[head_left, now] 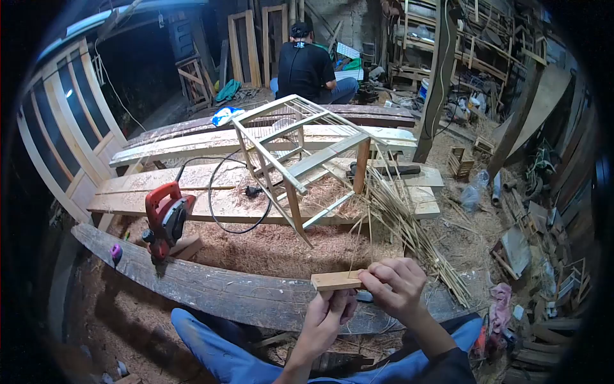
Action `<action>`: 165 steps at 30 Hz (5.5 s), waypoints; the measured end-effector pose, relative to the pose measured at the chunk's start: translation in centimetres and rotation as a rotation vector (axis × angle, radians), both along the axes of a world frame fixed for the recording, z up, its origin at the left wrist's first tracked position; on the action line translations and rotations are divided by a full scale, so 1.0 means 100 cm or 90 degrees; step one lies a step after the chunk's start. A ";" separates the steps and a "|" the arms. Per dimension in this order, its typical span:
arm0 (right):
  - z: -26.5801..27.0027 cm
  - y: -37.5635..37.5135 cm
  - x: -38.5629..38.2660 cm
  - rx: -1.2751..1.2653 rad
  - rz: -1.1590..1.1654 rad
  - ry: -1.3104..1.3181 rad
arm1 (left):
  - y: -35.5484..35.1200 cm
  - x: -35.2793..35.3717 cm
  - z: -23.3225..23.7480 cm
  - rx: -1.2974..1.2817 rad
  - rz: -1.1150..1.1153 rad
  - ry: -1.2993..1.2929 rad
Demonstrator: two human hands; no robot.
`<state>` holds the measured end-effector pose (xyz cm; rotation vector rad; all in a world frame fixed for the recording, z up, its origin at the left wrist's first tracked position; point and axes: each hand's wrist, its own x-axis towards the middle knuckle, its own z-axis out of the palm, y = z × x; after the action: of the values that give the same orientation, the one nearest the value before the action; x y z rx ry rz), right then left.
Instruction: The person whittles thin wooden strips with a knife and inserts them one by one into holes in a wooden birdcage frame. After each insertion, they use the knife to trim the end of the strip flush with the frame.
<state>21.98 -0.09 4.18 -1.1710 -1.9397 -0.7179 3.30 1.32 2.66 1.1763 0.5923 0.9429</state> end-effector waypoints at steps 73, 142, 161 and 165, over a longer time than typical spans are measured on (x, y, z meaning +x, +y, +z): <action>-0.008 -0.012 0.042 0.106 -0.185 0.166 | -0.013 0.078 0.032 -0.065 0.021 0.003; -0.010 -0.013 0.050 0.066 -0.272 0.251 | -0.021 0.080 0.014 0.172 0.103 0.138; 0.012 -0.036 0.040 -0.079 -0.241 0.363 | -0.017 0.035 0.034 -0.133 -0.021 -0.058; 0.012 -0.035 0.020 -0.138 -0.195 0.335 | -0.012 0.022 0.033 -0.162 -0.033 -0.099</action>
<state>23.93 -3.61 5.33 -1.6246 -1.4347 -0.3032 5.47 0.17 5.93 0.8793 0.5354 0.8775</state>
